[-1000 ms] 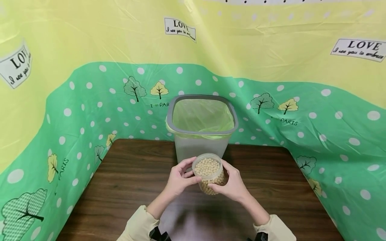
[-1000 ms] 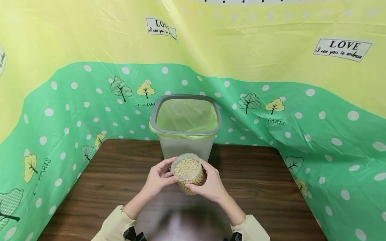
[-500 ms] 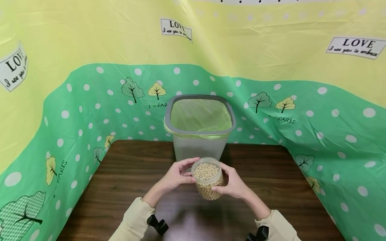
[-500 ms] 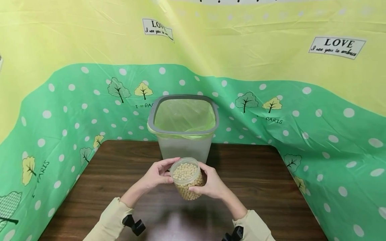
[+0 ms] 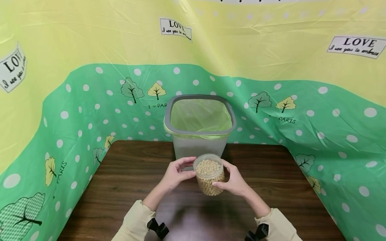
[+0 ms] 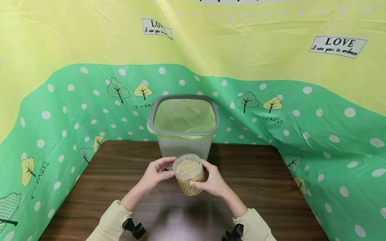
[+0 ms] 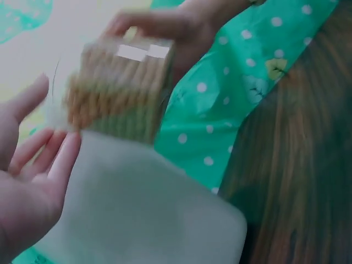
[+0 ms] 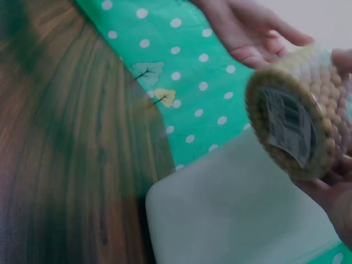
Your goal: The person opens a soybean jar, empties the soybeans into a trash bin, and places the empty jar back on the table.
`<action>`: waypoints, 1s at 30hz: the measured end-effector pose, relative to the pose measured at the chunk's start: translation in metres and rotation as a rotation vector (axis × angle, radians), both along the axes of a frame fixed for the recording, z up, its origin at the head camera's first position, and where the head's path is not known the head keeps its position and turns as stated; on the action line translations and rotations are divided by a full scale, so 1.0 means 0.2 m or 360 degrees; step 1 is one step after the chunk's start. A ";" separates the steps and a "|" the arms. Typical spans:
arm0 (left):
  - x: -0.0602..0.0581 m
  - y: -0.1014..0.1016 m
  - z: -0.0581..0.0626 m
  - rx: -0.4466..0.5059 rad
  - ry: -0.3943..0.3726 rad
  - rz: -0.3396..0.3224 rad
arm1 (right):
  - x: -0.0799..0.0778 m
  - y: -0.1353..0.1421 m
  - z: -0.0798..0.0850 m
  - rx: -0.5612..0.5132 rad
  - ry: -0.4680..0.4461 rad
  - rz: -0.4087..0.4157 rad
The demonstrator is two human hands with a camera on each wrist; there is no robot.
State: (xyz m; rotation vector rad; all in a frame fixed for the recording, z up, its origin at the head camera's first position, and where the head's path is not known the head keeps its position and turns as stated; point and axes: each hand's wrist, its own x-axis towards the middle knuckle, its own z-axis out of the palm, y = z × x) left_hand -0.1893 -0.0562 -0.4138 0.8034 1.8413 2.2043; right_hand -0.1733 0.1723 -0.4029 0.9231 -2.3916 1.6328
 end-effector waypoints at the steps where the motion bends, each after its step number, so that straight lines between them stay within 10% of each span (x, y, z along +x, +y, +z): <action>1: -0.01 -0.01 0.00 0.0008 -0.0002 -0.0092 | -0.01 0.01 -0.02 -0.0011 -0.0016 0.0068; 6: -0.02 -0.02 0.00 0.0027 0.0021 -0.0363 | -0.03 0.02 -0.05 0.0030 -0.0005 0.0188; 16: 0.04 0.05 -0.01 0.0009 0.0003 0.0076 | -0.02 -0.02 -0.07 0.0105 0.0154 -0.0159; 26: -0.02 -0.01 -0.01 0.0133 0.0006 -0.0378 | -0.02 0.03 -0.03 0.0033 0.0000 0.0216; 30: -0.01 0.00 -0.02 0.0178 0.0058 -0.0284 | 0.00 0.00 -0.03 0.0081 0.0069 0.0106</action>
